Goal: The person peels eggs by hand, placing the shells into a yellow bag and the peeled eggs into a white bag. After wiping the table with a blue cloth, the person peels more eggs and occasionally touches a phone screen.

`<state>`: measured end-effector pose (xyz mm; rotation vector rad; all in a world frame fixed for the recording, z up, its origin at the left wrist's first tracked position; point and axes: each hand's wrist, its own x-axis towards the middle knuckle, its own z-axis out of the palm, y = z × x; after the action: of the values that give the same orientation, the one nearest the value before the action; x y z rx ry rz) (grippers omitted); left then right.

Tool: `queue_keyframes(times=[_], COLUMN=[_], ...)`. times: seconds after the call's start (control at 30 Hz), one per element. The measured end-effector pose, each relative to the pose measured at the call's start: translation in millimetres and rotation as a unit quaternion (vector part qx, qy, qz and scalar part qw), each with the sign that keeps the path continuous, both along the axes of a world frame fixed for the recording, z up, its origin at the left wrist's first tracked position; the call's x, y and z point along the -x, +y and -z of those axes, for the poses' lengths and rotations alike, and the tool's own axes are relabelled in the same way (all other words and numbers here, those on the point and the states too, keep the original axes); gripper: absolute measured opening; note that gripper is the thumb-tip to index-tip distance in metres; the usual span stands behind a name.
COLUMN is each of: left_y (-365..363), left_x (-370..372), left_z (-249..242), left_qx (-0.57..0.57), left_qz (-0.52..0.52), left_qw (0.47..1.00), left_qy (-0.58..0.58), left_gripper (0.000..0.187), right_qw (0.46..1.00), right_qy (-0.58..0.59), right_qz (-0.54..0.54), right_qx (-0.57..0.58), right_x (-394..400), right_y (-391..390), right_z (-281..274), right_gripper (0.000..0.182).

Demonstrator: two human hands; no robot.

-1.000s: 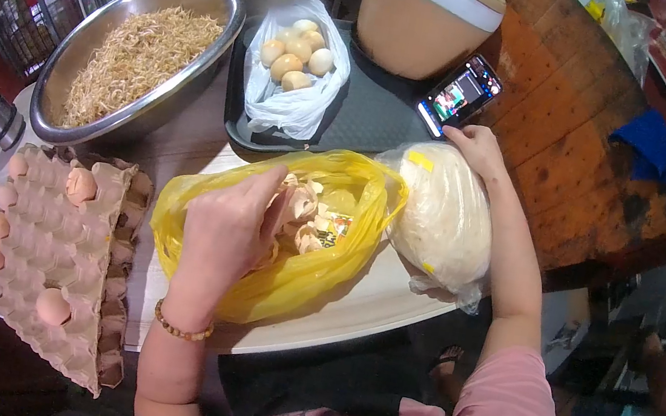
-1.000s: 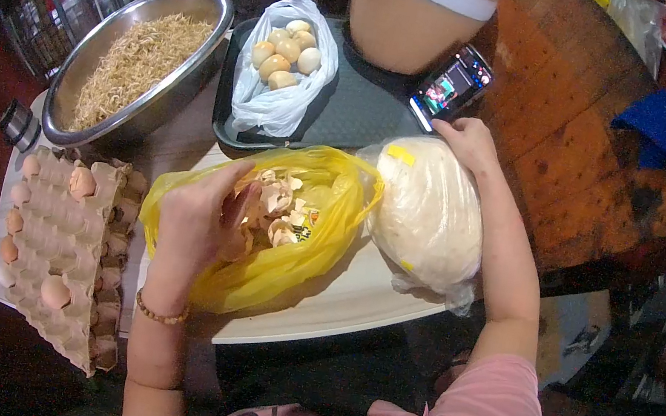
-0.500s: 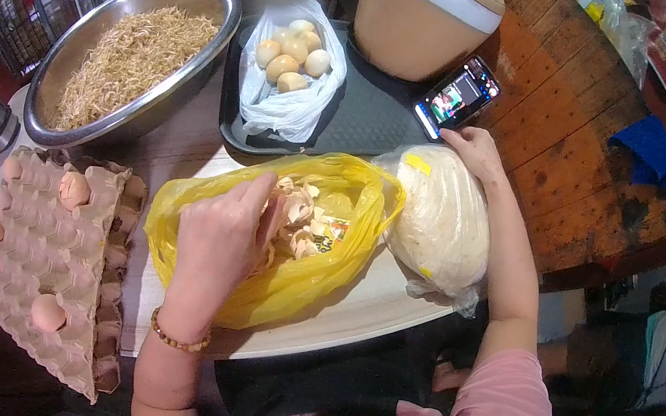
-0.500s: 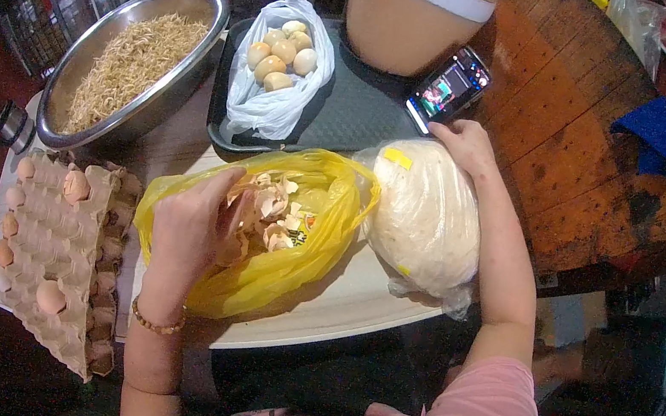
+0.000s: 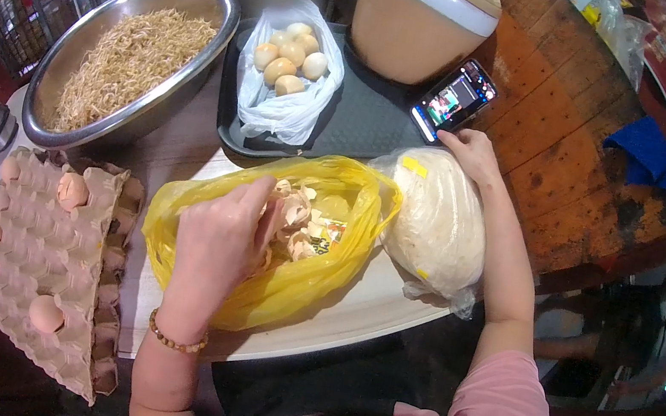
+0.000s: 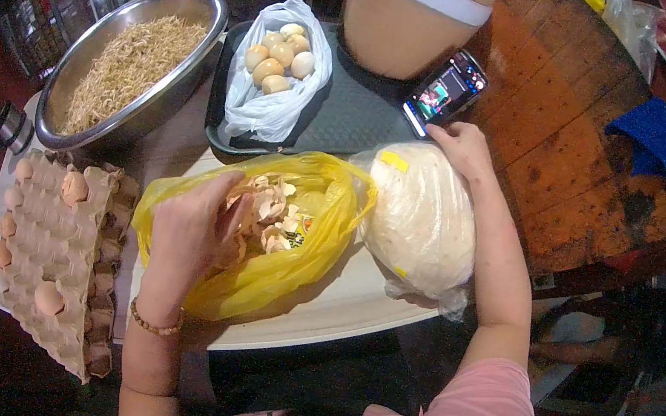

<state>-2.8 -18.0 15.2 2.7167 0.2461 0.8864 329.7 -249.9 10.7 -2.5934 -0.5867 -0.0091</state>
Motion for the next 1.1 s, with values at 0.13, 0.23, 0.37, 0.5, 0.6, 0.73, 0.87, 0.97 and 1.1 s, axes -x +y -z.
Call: queue_keyframes(times=[0.13,0.23,0.37,0.5,0.6,0.73,0.87,0.97,1.1], left_y=[-2.0,-2.2,-2.5,-2.2,-2.4,-1.9,-3.2,-2.9,-2.9], left_x=[2.0,2.0,1.4,1.6,1.8,1.4,1.4,1.4,1.6], left_z=[-5.8,-6.3,-5.1,-5.2,-6.1,-4.9,-6.1,-4.5,-4.6], left_qx=[0.026,0.026,0.026,0.025,0.027,0.024,0.031,0.030,0.027], left_qz=[-0.016,-0.015,-0.011,-0.013,-0.011,-0.008,-0.010,-0.004,-0.004], left_qw=[0.999,0.999,0.999,0.999,0.999,0.999,0.998,0.999,0.999], left_qy=[0.039,0.039,0.034,0.035,0.034,0.025,0.045,0.033,0.031], left_gripper=[0.023,0.022,0.022,0.022,0.023,0.023,0.022,0.022,0.023], right_qw=[1.000,1.000,0.998,0.965,0.952,0.954,0.952,0.950,0.942], right_qy=[0.005,0.013,-0.064,-0.240,-0.297,-0.288,-0.293,-0.302,-0.335], right_qz=[0.014,0.012,0.027,0.084,0.066,0.072,0.071,0.060,0.013], right_qx=[-0.007,0.001,0.000,0.060,0.047,0.046,0.055,0.056,0.015], right_x=[2.2,-0.7,13.2,33.0,36.5,35.1,34.3,35.5,39.8], right_y=[2.0,1.3,5.0,11.6,13.2,10.8,9.8,10.2,13.4], right_z=[-0.2,0.5,-3.1,-15.2,-15.1,-14.7,-14.3,-13.2,-10.7], right_gripper=[0.057,0.057,0.052,0.046,0.045,0.044,0.044,0.042,0.023])
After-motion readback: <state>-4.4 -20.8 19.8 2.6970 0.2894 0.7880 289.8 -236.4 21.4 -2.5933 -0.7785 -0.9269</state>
